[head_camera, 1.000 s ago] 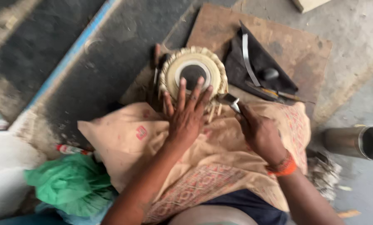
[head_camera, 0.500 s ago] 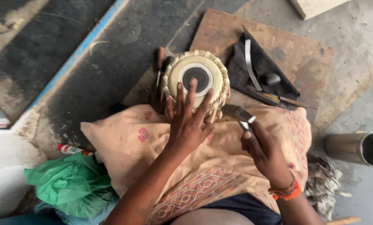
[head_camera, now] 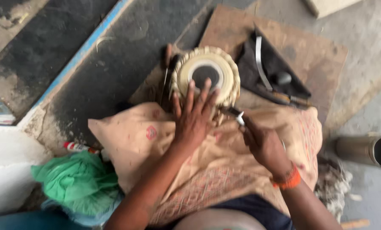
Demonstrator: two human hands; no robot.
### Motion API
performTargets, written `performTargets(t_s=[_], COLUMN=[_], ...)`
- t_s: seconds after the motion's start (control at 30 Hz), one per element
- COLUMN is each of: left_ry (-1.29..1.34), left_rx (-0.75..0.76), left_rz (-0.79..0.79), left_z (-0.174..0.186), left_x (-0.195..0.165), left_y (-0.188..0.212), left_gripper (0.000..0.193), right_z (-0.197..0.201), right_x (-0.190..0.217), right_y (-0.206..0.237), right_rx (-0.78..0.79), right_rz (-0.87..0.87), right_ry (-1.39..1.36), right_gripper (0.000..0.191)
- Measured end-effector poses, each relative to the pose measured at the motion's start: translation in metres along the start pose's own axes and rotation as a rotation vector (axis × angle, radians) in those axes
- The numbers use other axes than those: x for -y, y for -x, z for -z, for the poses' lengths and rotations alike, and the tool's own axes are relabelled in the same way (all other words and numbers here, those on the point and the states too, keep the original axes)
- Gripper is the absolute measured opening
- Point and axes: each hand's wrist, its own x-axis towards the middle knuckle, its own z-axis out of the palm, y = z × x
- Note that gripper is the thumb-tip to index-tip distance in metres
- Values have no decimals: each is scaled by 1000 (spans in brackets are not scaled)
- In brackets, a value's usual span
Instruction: The person uses a hammer to tap the rope bindings around the rim of a small drum resting on their lap. They repeatedly strike the bindings while holding the drum steady with the other hand.
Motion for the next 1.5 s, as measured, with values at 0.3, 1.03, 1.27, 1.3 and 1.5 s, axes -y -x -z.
performTargets(t_s=[0.3,1.03,1.27,1.3,1.5], left_ry=[22,40,0,-2,-84], left_rx=[-129,-14,11,1,87], left_rz=[-34,25,61,47,56], left_z=[14,-2,-13,-13,-7], left_x=[-9,-21,-12,-7,-8], left_y=[-3,-13,-12,-14,-26], left_gripper=[83,94,98,98,95], right_z=[-19,15,47,41,20], right_x=[-6,10,-5,-12,-37], right_y=[23,13,26,17,-19], right_rx=[2,-17,-173,-208,-115], right_rz=[-274,-222,-292,-162,158], right_ry=[-335,-453,-453,-189,159], right_gripper=[40,38,27,19,33])
